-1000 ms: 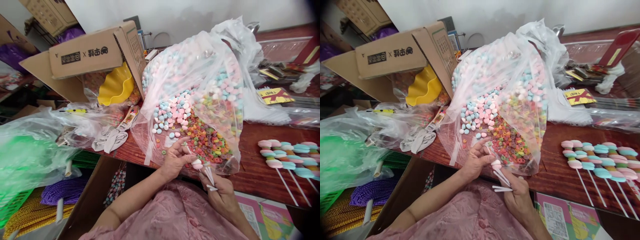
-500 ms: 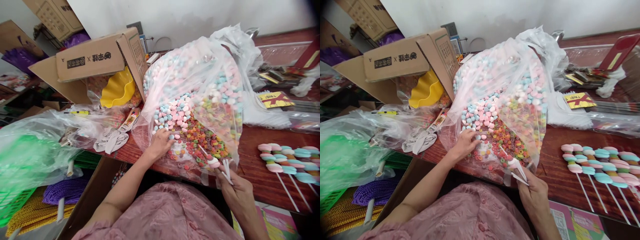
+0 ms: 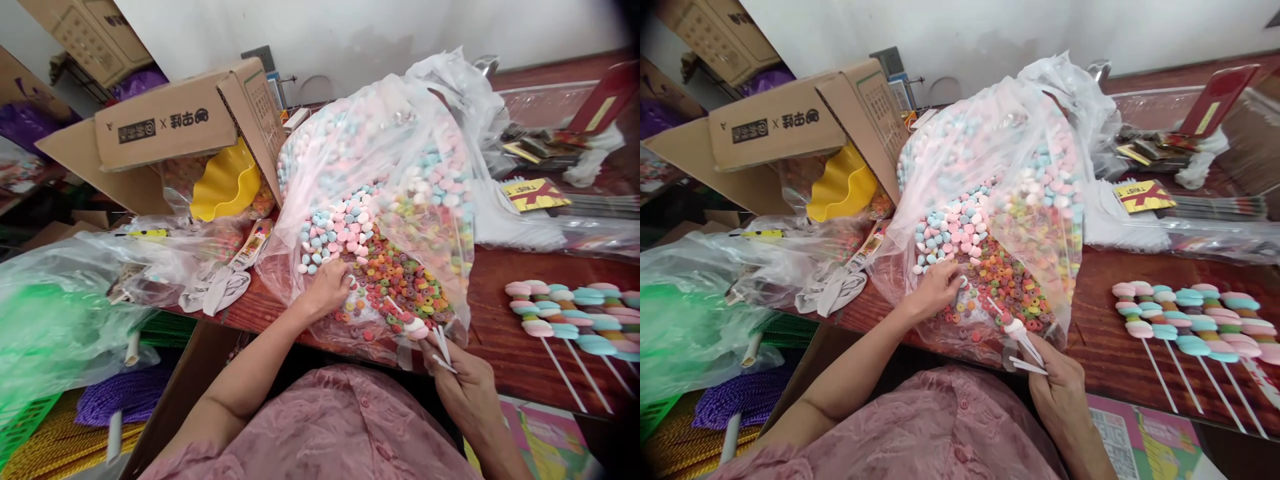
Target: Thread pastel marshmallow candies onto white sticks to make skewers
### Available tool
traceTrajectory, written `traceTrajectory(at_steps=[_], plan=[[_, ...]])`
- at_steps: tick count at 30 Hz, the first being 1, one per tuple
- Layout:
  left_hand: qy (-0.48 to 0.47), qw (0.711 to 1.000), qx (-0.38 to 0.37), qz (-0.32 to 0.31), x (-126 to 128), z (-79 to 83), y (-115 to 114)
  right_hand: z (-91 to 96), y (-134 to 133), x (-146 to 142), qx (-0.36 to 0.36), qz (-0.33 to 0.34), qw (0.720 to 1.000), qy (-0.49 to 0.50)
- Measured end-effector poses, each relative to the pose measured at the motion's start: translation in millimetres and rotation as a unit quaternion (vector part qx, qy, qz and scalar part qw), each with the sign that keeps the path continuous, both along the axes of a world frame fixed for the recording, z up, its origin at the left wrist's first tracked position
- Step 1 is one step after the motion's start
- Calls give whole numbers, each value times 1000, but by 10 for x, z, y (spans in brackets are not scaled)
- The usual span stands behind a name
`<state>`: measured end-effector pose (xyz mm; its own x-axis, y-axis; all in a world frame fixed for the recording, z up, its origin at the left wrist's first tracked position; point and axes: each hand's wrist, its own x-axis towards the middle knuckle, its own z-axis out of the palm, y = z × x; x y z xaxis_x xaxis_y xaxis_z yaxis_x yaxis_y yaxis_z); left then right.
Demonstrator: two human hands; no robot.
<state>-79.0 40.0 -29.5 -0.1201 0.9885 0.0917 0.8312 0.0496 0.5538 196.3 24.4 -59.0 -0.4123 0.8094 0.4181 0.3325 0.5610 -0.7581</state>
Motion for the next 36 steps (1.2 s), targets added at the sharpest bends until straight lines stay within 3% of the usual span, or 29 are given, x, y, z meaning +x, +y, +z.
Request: traceTrajectory(at_steps=[7,11,13,16,19,27,36], plan=[[1,994,83,-69,-26,-163,-234,-104,-34,-92,20,17,995,-97],[-135,984,119,-9,18,-177,-287,-7,-42,-238,51,29,990,-128],[-252,959,123,47,93,-159,-318,35,-48,-286,60,33,989,-134],[-436,890,91,99,230,-96,-370,61,-58,-315,53,29,988,-142],[-504,852,98,106,323,-8,-409,54,-67,-304,43,28,989,-141],[-492,850,152,110,366,12,-413,78,-112,-233,31,39,994,-102],[-331,915,221,64,384,11,-453,10,-91,-249,16,26,994,-106]])
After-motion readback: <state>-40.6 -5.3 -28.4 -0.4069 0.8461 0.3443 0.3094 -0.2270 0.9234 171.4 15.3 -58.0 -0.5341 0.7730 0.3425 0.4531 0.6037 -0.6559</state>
